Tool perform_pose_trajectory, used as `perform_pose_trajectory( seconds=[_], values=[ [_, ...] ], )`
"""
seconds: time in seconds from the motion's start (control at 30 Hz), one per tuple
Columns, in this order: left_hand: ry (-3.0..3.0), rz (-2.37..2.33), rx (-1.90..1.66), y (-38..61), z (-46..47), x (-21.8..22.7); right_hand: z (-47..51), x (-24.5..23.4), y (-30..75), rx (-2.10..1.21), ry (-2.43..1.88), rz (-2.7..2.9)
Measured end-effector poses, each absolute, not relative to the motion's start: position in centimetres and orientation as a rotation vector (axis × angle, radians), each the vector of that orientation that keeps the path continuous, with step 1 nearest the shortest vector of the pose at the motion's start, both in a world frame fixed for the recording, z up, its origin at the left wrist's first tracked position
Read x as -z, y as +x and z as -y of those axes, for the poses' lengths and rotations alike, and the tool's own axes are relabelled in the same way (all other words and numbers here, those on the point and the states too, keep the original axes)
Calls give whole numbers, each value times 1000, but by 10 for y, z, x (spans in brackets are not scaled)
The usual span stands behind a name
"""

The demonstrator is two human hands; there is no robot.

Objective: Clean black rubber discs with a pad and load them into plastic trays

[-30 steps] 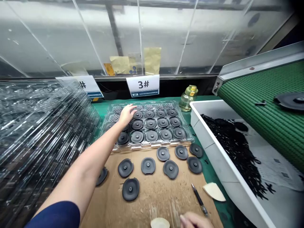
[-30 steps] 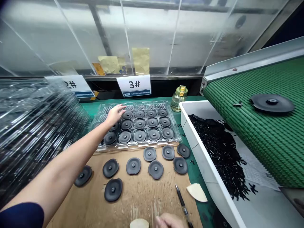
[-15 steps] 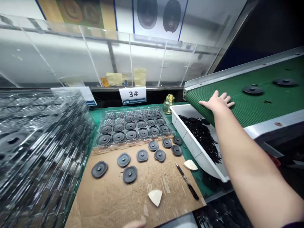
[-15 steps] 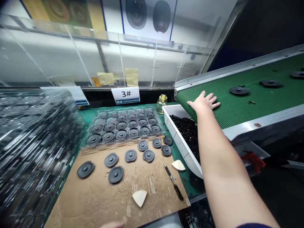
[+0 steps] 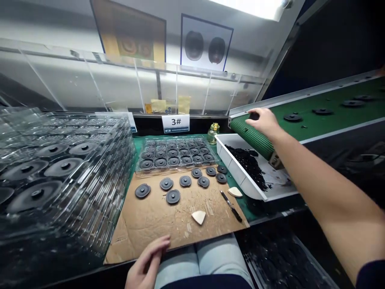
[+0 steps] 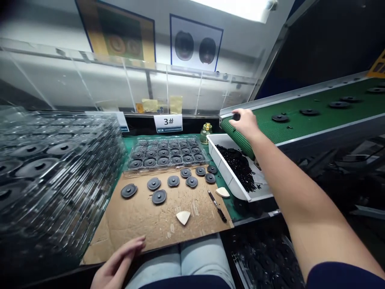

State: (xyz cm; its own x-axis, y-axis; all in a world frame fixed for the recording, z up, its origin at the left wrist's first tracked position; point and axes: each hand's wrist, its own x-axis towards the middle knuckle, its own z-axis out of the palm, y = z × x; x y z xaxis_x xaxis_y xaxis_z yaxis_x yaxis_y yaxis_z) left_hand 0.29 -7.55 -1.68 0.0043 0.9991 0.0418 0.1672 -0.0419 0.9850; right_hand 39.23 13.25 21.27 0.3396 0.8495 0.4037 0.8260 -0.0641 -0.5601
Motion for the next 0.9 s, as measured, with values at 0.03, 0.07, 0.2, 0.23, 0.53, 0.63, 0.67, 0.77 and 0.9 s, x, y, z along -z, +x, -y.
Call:
perform_pose_trajectory(
  seconds=[0.03, 0.07, 0.2, 0.23, 0.53, 0.63, 0.67, 0.77, 0.9],
  values=[
    [1428, -1293, -1210, 12, 72, 8, -119, -213, 378, -170, -1807, 1543],
    [1498, -1278, -1308, 23, 71, -1, -104, -209, 362, -328, -1742, 1620],
    [2046, -956, -1698, 67, 73, -29, -22, -163, 301, -1146, -1448, 1844],
    [2198, -867, -1736, 74, 75, -32, -1, -147, 290, -1330, -1363, 1851],
    [2672, -584, -1224, 69, 96, -35, 101, -49, 257, -1743, -1023, 1320],
    [2655, -543, -1151, 70, 95, -34, 106, -36, 256, -1737, -1038, 1221],
    [2667, -539, -1145, 71, 93, -33, 106, -33, 256, -1738, -1044, 1204],
    [2702, -553, -1122, 73, 85, -30, 99, -28, 255, -1742, -1073, 1187],
    [2664, -631, -1095, 73, 71, -23, 82, -22, 250, -1700, -1149, 1231]
  ],
)
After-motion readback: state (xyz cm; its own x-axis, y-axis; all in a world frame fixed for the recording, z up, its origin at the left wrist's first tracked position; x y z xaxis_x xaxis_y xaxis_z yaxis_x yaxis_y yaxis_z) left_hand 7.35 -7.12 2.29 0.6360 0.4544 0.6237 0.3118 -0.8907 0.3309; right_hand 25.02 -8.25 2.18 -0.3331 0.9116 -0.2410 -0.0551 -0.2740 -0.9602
